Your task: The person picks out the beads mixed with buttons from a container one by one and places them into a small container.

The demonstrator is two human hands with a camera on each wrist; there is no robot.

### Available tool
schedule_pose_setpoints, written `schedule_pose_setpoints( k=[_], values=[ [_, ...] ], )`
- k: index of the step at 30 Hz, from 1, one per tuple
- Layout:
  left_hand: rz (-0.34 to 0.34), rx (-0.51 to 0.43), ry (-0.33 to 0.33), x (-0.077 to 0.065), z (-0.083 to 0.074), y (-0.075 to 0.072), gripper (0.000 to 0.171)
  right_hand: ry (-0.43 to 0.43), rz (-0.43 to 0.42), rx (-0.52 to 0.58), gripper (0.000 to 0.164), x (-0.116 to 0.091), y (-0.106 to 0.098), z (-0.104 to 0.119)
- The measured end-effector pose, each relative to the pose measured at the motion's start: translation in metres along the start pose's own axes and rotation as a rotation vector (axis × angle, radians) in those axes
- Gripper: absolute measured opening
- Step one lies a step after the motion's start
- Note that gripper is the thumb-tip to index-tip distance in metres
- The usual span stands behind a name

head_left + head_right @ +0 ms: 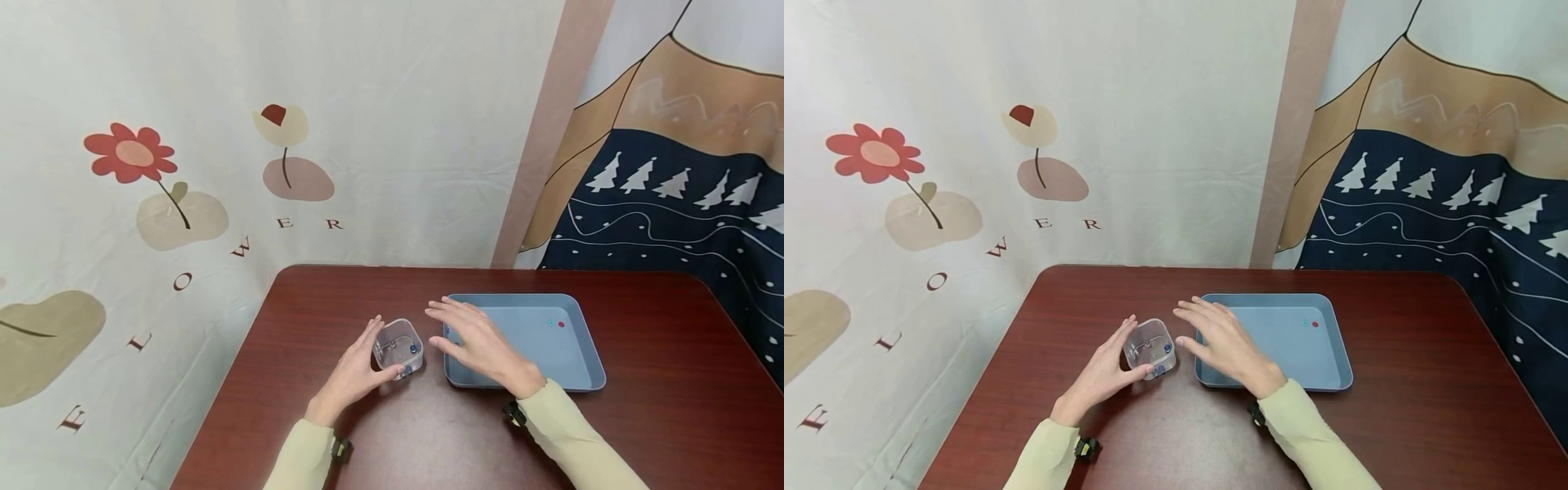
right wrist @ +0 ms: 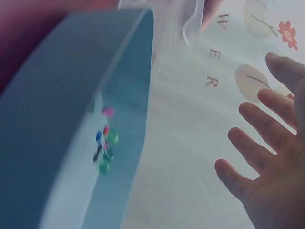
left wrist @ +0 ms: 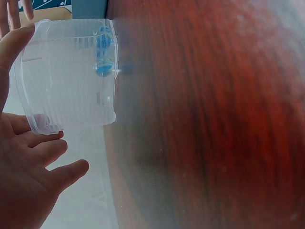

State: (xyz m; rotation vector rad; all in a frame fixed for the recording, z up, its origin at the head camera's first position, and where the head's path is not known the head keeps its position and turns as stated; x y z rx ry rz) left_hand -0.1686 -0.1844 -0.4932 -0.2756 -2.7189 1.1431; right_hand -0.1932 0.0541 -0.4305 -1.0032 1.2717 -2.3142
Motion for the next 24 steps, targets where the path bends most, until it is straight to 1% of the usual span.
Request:
schedule_pose_setpoints(
  k=[3, 6, 11, 15, 24],
  values=[
    [0.002, 0.002, -0.005, 0.000, 0.000, 0.000, 0.099, -0.004, 0.013, -0.033, 0.053, -0.002, -0.007, -0.008],
    [-0.001, 0.003, -0.006, 0.000, 0.000, -0.001, 0.099, -0.006, 0.045, -0.065, 0.056, -0.004, -0.013, -0.018],
    [-0.005, 0.006, -0.002, 0.000, 0.000, -0.001, 0.099, 0.008, 0.144, -0.071, 0.061, -0.007, -0.018, -0.035],
    [-0.006, 0.005, 0.005, 0.001, 0.000, 0.000, 0.098, 0.013, 0.202, -0.091, 0.062, -0.007, -0.018, -0.048],
    [-0.004, 0.000, 0.005, 0.001, 0.000, 0.000, 0.099, -0.001, 0.278, -0.158, 0.062, -0.004, -0.013, -0.069]
  ],
)
Point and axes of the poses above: each hand's wrist, its own x-axis towards the middle knuckle, its own y-axis out of the palm, z = x × y, the point moved 5 cm from there along x, towards the middle knuckle, and after that the axes turned 6 degrees about -x, right-handed, at the moved point
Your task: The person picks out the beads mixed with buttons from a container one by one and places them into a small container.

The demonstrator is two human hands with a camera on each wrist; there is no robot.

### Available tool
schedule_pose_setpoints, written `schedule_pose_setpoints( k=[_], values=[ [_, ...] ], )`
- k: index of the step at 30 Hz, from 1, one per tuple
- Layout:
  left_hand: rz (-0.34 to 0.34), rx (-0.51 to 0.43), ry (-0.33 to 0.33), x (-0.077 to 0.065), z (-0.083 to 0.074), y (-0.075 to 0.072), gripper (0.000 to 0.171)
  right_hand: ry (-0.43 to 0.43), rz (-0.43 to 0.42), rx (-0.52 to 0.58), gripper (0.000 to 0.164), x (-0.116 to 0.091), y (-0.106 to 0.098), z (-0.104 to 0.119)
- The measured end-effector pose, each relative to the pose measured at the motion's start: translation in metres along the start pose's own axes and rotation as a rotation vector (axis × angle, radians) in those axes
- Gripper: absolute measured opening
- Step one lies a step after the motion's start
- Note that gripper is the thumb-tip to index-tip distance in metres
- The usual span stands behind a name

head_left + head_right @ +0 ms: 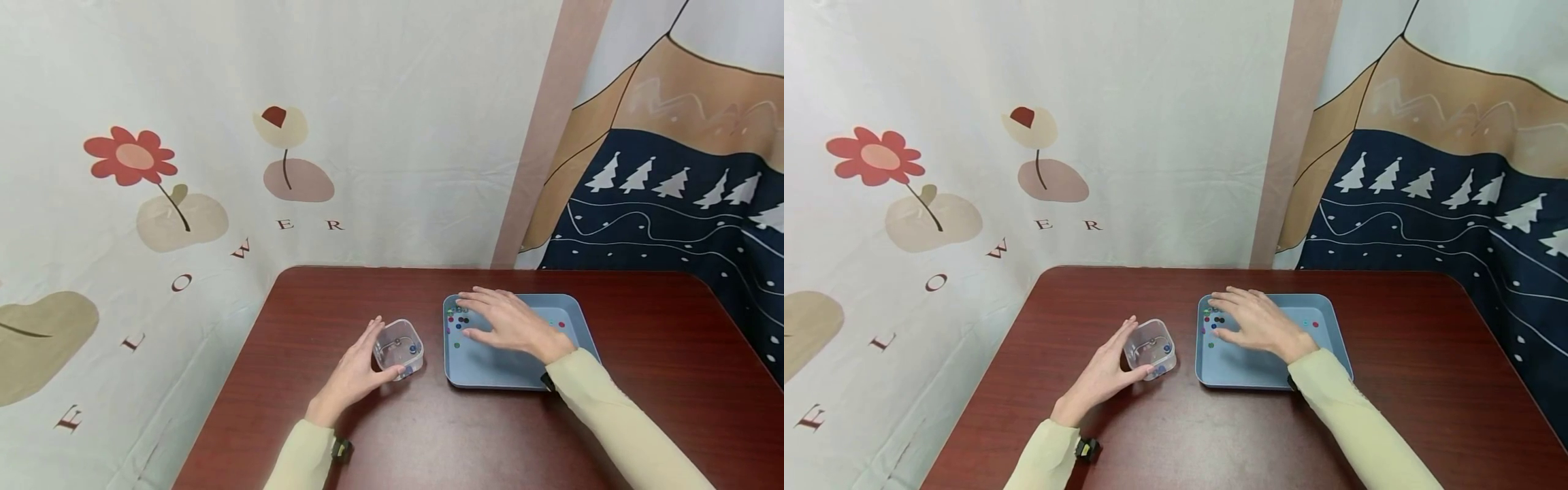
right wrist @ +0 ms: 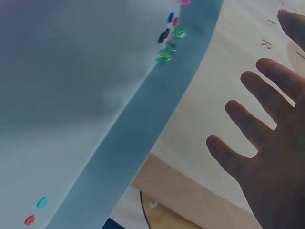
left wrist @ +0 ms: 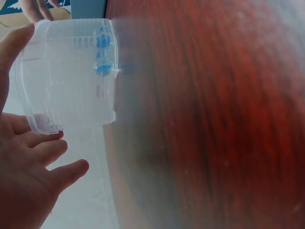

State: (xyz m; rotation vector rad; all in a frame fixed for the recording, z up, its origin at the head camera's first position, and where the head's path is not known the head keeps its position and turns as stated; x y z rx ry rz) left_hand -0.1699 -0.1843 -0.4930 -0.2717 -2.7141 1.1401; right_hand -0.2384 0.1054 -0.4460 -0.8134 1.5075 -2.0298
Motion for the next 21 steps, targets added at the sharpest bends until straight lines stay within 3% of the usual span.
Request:
schedule_pose_setpoints(
  k=[8, 21],
  values=[
    [0.003, -0.004, -0.004, 0.000, -0.001, 0.000, 0.099, -0.005, 0.044, -0.032, 0.057, 0.003, 0.009, -0.013],
    [-0.001, 0.001, 0.000, 0.001, 0.003, 0.001, 0.100, 0.027, 0.110, 0.027, 0.052, 0.008, 0.026, -0.022]
  ],
)
Point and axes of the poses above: each hand's wrist, its own x-axis towards the middle knuckle, its own y-axis out of the palm, z = x × y, the point moved 5 cm from there along x, towards the middle knuckle, and after that the axes turned 6 degrees about -x, right-handed, at the moved point
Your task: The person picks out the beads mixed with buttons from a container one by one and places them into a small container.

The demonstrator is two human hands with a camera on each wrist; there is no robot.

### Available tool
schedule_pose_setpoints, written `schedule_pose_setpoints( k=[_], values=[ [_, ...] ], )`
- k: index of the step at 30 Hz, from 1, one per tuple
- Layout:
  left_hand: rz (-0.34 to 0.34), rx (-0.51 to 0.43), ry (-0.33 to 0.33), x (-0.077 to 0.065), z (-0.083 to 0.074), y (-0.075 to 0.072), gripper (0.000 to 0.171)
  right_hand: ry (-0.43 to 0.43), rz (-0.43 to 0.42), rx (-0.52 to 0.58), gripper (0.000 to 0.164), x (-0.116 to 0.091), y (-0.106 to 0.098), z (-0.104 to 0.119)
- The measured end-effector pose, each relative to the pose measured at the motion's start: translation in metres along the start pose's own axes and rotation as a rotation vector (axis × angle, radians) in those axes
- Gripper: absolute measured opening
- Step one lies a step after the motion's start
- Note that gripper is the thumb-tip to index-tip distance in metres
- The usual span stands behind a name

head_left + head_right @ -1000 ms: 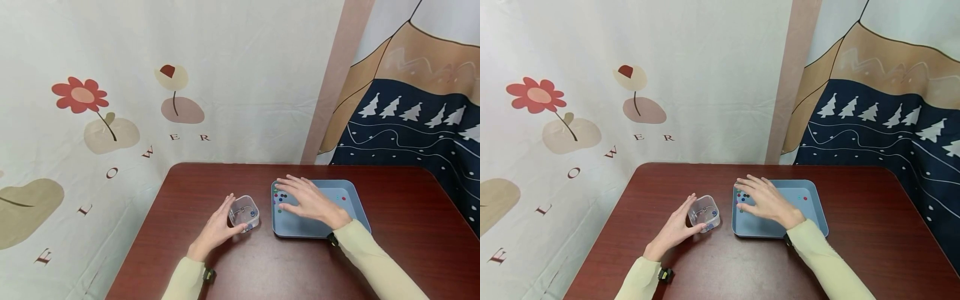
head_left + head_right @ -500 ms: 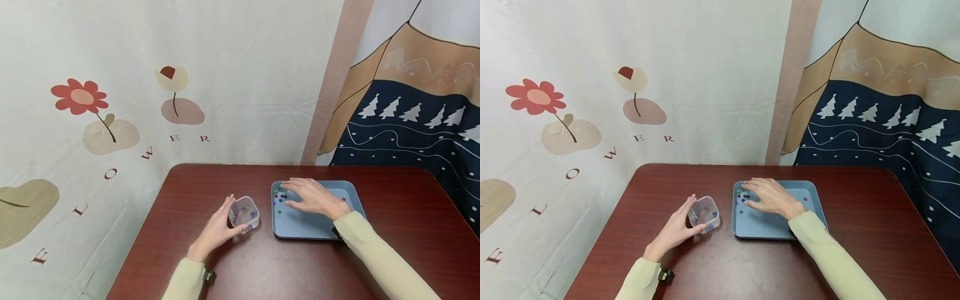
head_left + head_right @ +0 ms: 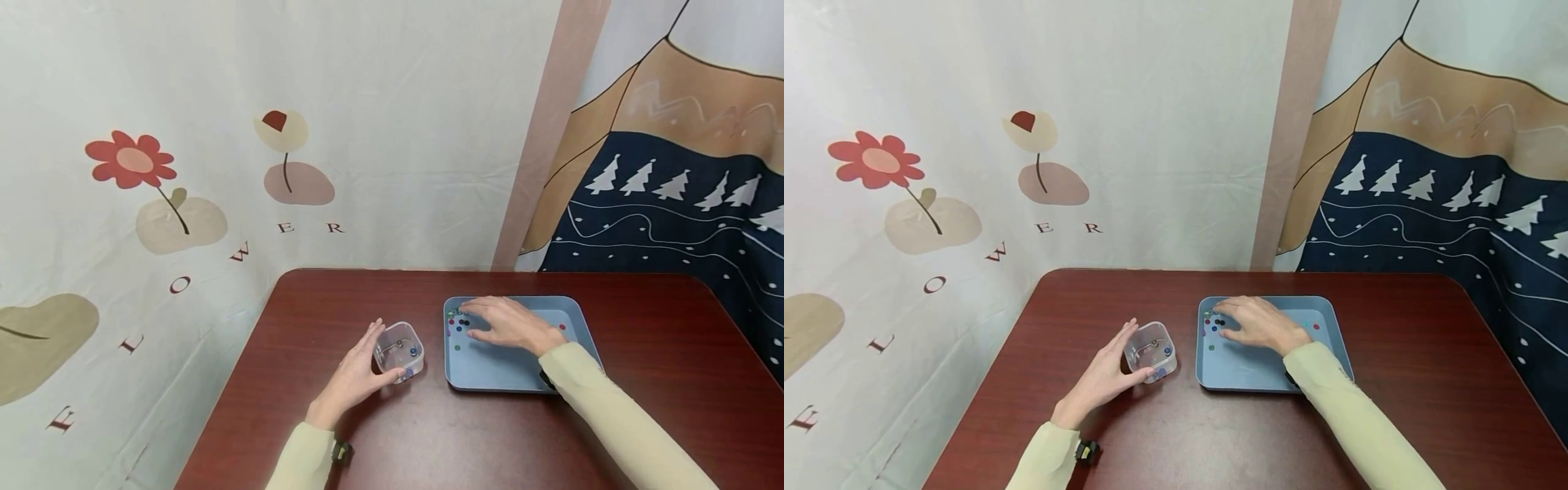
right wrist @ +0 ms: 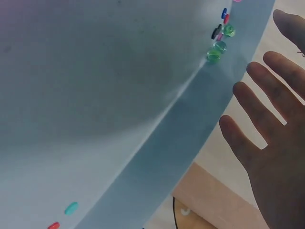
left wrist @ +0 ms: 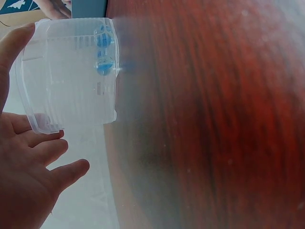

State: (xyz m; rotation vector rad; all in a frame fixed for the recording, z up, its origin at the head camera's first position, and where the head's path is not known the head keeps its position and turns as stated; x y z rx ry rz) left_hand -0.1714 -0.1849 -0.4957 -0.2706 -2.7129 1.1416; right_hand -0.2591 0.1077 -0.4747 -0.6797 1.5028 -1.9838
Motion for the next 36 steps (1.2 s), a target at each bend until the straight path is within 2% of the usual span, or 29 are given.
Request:
schedule_pose_setpoints(
  k=[10, 21, 36],
  values=[
    [-0.008, 0.004, 0.023, 0.001, 0.000, 0.001, 0.097, 0.085, 0.042, 0.077, 0.051, 0.003, 0.012, -0.007],
    [-0.007, 0.014, 0.049, 0.003, 0.000, 0.001, 0.099, 0.093, 0.034, 0.103, 0.047, 0.007, 0.023, -0.014],
    [-0.004, 0.011, 0.021, 0.001, 0.002, 0.002, 0.099, 0.105, 0.030, 0.117, 0.045, 0.007, 0.027, -0.017]
  ],
)
Point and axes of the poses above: each hand's wrist, its own x-axis towards the middle knuckle, its own y-axis out of the palm, z = x × y, the point moved 5 cm from there along x, towards the middle knuckle, and after that the axes turned 6 degrees about -x, right-handed, at the moved point
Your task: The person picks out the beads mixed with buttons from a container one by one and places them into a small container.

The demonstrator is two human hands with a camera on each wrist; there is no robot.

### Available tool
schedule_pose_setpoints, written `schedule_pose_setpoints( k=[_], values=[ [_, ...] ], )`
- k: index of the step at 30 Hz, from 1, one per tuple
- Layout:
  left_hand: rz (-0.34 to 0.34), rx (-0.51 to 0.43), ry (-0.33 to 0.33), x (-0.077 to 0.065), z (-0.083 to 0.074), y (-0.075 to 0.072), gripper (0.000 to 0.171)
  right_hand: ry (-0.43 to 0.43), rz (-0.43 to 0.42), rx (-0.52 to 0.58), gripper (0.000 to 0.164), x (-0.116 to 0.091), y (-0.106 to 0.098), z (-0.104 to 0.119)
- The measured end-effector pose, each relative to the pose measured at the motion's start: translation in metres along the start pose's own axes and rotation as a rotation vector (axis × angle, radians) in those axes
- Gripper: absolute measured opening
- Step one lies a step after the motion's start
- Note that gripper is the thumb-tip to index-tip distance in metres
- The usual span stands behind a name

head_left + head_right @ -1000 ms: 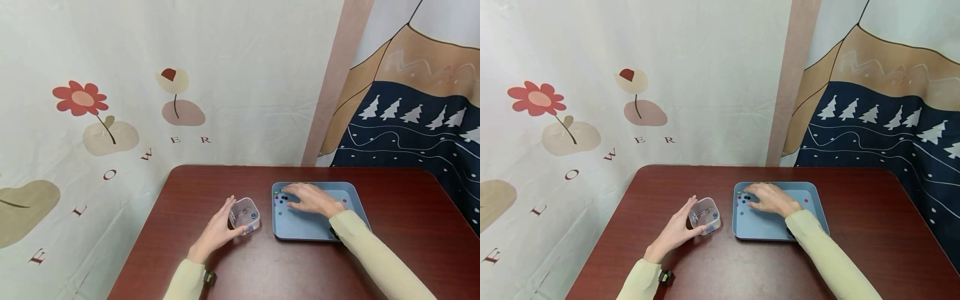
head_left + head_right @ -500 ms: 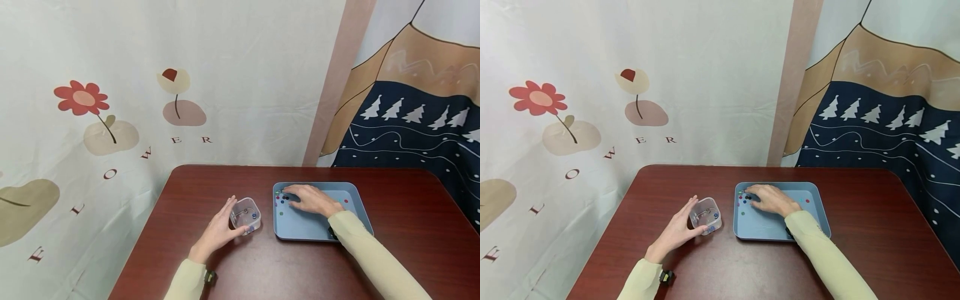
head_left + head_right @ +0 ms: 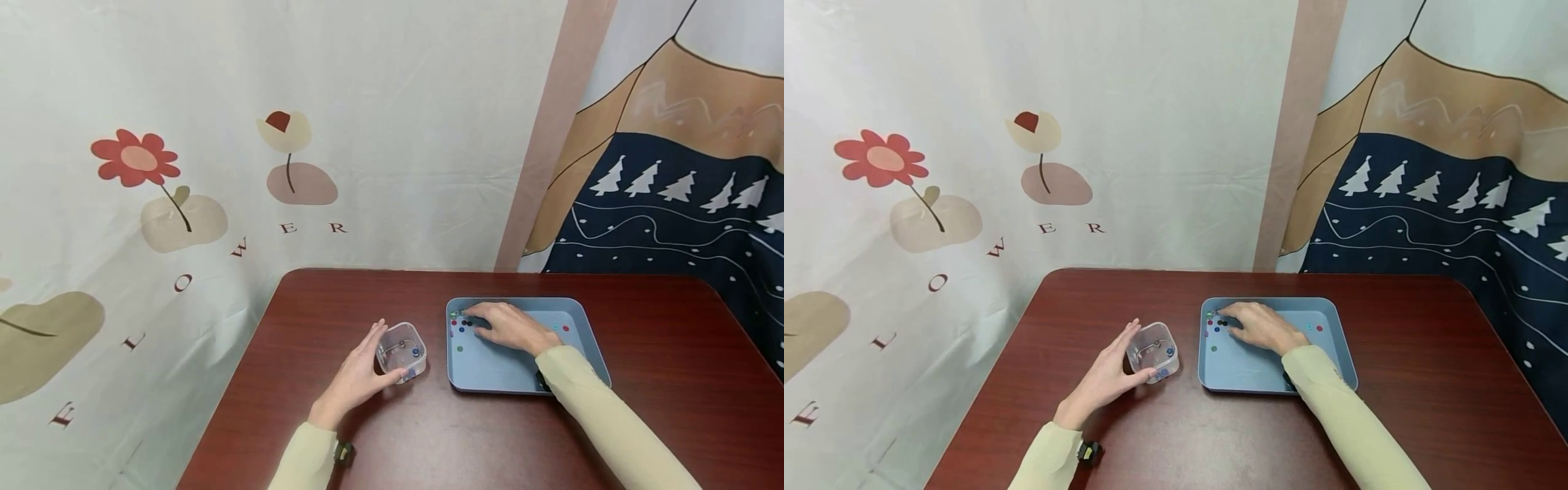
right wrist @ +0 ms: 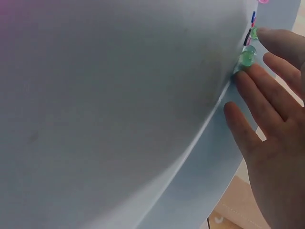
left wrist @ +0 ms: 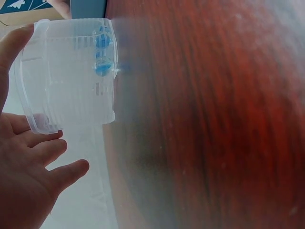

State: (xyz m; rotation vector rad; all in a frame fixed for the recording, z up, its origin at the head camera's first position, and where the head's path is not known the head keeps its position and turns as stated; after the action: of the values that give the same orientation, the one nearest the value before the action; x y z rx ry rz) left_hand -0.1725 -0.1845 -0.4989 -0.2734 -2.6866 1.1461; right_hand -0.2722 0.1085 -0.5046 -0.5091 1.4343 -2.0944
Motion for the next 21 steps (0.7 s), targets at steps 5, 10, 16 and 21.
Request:
schedule_pose_setpoints(
  k=[5, 10, 16, 21],
  values=[
    [-0.003, -0.005, -0.002, -0.0022, -0.0014, -0.0009, 0.099, -0.005, 0.006, -0.017, 0.045, -0.0031, 0.0018, -0.0005],
    [-0.008, -0.003, 0.003, -0.0020, -0.0012, -0.0011, 0.099, -0.037, -0.012, -0.062, 0.043, -0.0040, 0.0020, 0.0005],
    [-0.011, -0.003, 0.012, -0.0025, -0.0012, -0.0010, 0.099, -0.052, -0.026, -0.089, 0.041, -0.0051, 0.0019, 0.0004],
    [-0.011, -0.006, 0.011, -0.0025, -0.0011, -0.0011, 0.099, -0.068, -0.036, -0.104, 0.039, -0.0055, 0.0018, 0.0009]
  ],
)
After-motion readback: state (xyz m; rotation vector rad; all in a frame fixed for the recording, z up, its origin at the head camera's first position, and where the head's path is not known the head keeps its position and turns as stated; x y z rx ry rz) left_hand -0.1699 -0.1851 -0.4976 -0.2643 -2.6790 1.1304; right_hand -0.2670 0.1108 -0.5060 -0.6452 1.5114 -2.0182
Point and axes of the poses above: each hand's wrist, its own x-axis towards the middle knuckle, its own y-axis out of the palm, z = x × y, the point moved 5 cm from there along x, towards the middle knuckle, and after that the axes turned 6 degrees about -x, right-handed, at the moved point
